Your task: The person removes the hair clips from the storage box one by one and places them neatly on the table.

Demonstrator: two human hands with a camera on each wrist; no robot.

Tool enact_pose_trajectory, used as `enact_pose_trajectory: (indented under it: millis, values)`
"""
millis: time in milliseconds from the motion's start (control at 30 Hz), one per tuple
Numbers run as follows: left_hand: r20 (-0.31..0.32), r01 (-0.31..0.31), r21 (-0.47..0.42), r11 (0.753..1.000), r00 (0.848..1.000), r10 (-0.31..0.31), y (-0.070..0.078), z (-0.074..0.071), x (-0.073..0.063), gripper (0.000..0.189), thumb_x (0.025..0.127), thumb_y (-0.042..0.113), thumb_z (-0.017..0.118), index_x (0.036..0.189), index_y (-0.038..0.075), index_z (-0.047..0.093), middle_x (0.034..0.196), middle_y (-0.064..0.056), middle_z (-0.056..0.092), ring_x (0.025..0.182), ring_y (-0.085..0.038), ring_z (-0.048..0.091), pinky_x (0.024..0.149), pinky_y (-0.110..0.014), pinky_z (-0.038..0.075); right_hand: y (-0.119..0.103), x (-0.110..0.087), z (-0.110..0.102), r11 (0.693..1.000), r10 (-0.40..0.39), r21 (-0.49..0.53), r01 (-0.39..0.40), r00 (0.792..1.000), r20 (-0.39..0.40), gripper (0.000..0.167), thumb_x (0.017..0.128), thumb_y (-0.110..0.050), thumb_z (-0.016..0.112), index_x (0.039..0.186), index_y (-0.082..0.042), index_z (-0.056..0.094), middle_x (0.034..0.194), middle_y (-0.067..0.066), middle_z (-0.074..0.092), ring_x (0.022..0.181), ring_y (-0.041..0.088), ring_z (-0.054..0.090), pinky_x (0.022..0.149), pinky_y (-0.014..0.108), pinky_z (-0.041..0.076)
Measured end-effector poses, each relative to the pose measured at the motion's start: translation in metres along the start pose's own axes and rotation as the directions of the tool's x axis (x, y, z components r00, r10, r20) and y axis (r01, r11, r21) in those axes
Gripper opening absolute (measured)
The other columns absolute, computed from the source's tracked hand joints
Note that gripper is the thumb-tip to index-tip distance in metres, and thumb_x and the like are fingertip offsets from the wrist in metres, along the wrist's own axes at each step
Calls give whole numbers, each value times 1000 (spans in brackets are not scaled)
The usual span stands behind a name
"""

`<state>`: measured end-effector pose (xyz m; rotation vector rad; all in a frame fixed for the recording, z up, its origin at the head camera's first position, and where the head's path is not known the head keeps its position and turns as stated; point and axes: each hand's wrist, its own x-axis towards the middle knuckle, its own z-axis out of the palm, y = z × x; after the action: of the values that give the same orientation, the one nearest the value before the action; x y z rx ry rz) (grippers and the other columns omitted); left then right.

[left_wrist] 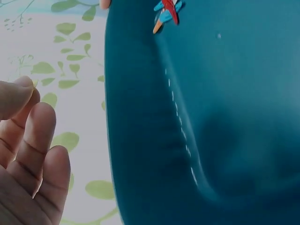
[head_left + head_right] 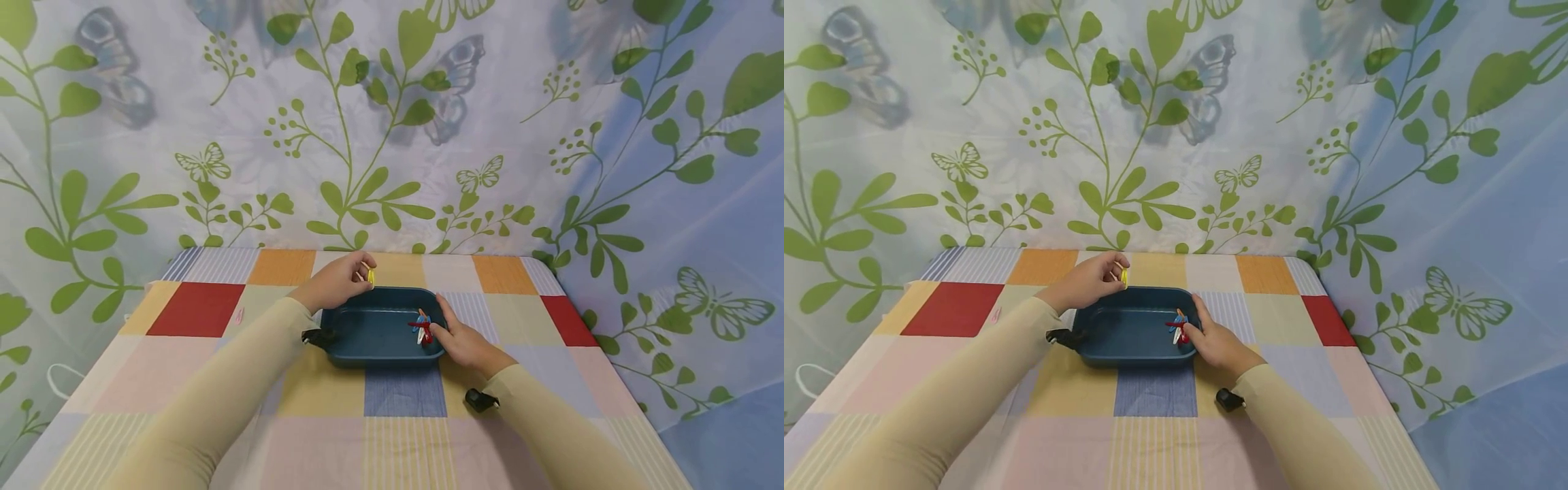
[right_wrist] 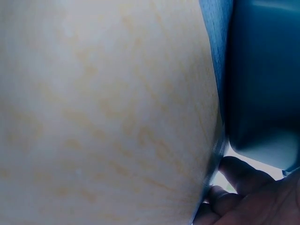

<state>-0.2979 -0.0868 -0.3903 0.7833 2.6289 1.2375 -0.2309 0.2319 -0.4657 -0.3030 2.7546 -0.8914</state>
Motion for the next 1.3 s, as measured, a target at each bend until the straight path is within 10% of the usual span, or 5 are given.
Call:
enact_pose_trajectory:
  millis: [633,933,1300]
  values:
    - [-56,22,1,1000,998,-22,-58,-49,-54,32,100,5,67,129,4,55,104,-11,61,82,-21,57,70,-29,48,0,3,2,1000,6,-11,-5,1000,18,74,113,-49,37,170,-29,-4,166,26,36,143,52,49,118,68,34]
    - [-48,152,50,987,988,-149,-99,-68,-84,34,101,7,67,132,2,56,108,-12,60,92,-24,58,74,-30,50,0,4,0,1000,3,-13,-3,1000,14,74,112,-49,38,170,-29,-3,165,28,37,139,53,53,117,67,37]
    - [13,341,126,932,938,-345,-127,-80,-109,39,100,15,69,135,5,57,115,-11,65,102,-26,61,84,-34,53,2,3,0,1000,3,-1,-3,1000,14,74,112,-51,37,170,-31,-5,169,24,33,146,52,46,119,69,34]
